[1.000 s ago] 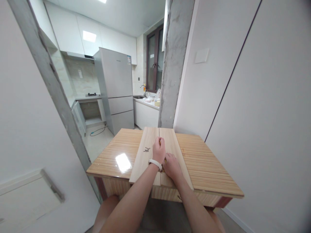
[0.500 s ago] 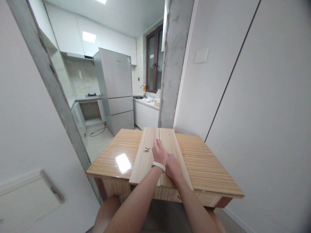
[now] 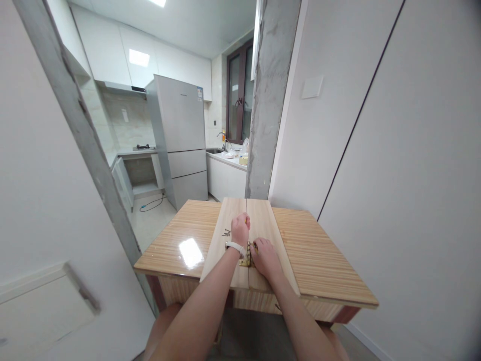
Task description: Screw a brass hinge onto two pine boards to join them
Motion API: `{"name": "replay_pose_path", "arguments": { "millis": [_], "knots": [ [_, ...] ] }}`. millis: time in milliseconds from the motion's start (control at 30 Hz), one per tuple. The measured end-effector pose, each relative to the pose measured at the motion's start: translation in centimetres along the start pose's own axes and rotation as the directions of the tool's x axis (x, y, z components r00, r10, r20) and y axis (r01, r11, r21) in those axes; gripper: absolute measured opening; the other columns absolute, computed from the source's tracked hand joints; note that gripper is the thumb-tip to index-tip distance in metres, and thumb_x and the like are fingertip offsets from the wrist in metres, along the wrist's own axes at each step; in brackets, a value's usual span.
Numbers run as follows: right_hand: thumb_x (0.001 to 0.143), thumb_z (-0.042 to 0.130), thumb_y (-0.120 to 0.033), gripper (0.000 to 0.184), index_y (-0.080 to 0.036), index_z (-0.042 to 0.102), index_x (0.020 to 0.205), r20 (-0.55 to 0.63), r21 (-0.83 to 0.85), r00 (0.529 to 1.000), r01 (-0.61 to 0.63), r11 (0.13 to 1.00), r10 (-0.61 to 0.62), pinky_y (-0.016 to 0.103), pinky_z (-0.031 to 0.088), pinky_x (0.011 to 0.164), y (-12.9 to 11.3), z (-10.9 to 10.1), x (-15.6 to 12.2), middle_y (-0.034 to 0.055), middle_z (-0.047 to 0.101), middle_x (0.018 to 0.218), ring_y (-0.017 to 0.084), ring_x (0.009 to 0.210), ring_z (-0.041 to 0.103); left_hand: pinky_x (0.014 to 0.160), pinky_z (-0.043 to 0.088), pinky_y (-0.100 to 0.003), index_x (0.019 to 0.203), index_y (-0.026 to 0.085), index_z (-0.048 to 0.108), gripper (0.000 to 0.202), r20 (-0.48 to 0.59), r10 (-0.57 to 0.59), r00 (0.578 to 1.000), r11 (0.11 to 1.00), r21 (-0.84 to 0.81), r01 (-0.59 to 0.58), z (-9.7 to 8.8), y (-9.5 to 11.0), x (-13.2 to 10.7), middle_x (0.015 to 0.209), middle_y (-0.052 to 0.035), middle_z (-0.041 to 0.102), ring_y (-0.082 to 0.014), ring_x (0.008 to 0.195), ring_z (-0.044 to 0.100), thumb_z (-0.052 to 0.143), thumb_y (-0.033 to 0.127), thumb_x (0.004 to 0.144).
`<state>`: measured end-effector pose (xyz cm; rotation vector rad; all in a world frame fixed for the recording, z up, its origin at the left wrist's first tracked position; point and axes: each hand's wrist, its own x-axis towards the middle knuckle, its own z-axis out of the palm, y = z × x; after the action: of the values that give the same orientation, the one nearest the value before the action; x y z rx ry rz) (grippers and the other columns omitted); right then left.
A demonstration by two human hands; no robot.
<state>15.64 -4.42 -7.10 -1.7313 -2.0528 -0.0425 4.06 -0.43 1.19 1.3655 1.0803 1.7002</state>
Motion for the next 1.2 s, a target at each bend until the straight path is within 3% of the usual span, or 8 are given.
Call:
{"name": "replay_pose_path", "arguments": {
  "millis": [200,267,433,600,867,1000,1200],
  "knots": [
    [0.099,0.045,-0.033,0.022,-0.021,0.062,0.097,-0.025,0.005,1.000,0.013,1.000,-0.013,0.031,0.036,0.090,0.0,0.0,-0.1,0.0091,0.067,0.108,0.022,0.105,0.055,0.056,0.032,-0.028,0.062,0.023,0.046,0.033,0.017,0.069,0.998,0.994,0.087,-0.070,0.1,-0.1,-1.0,0.057,0.0029,0.044,-0.0150,0.057,0.043,0.040,0.025,0.095],
    [0.098,0.045,-0.031,0.020,-0.021,0.062,0.097,-0.023,0.005,1.000,0.013,1.000,-0.013,0.031,0.036,0.090,0.0,0.1,-0.1,0.0095,0.067,0.109,0.022,0.106,0.055,0.060,0.036,-0.027,0.069,0.022,0.052,0.032,-0.045,0.066,0.997,0.990,0.127,-0.059,0.3,-0.1,-1.3,0.062,0.0026,0.050,-0.0154,0.061,0.048,0.041,0.030,0.097],
    [0.097,0.046,-0.030,0.019,-0.021,0.063,0.099,-0.002,0.012,1.000,-0.001,1.000,0.001,0.032,0.036,0.090,-0.2,-0.1,0.0,0.0101,0.067,0.111,0.023,0.107,0.055,0.082,0.044,-0.031,0.091,0.021,0.064,0.024,-0.262,0.084,0.961,0.982,0.184,-0.035,0.8,-0.1,-1.4,0.094,-0.0058,0.069,-0.0208,0.092,0.063,0.048,0.037,0.097],
    [0.097,0.047,-0.031,0.019,-0.022,0.063,0.098,0.002,0.007,1.000,-0.014,1.000,0.014,0.032,0.036,0.090,-0.1,0.0,0.1,0.0098,0.067,0.111,0.024,0.107,0.055,0.073,0.042,-0.030,0.087,0.022,0.057,0.030,-0.261,0.003,0.965,0.987,0.156,0.039,0.9,-0.1,-1.4,0.083,-0.0036,0.066,-0.0189,0.077,0.061,0.039,0.040,0.103],
    [0.097,0.047,-0.033,0.019,-0.023,0.063,0.100,0.002,0.034,1.000,-0.010,0.999,0.010,0.032,0.036,0.091,0.2,0.3,0.1,0.0097,0.067,0.111,0.024,0.108,0.054,0.068,0.036,-0.031,0.073,0.025,0.047,0.034,-0.269,0.091,0.959,0.975,0.220,-0.031,0.9,-0.5,-1.5,0.070,-0.0017,0.058,-0.0190,0.067,0.053,0.034,0.033,0.103],
    [0.098,0.046,-0.032,0.019,-0.022,0.062,0.098,-0.021,0.031,1.000,0.004,1.000,-0.004,0.031,0.036,0.089,0.2,0.3,0.1,0.0095,0.067,0.109,0.023,0.106,0.055,0.065,0.034,-0.031,0.068,0.024,0.046,0.033,-0.200,0.104,0.974,0.975,0.216,-0.060,0.8,-0.3,-1.2,0.065,0.0006,0.052,-0.0179,0.064,0.050,0.035,0.026,0.100],
    [0.098,0.047,-0.032,0.019,-0.021,0.062,0.097,-0.046,0.024,0.999,0.027,0.999,-0.026,0.031,0.036,0.089,0.4,0.6,0.1,0.0092,0.067,0.108,0.023,0.104,0.055,0.054,0.030,-0.029,0.057,0.024,0.039,0.035,0.052,0.071,0.996,0.996,0.059,-0.074,0.3,-0.1,-0.8,0.053,0.0013,0.039,-0.0168,0.055,0.040,0.037,0.015,0.091]
  ]
}}
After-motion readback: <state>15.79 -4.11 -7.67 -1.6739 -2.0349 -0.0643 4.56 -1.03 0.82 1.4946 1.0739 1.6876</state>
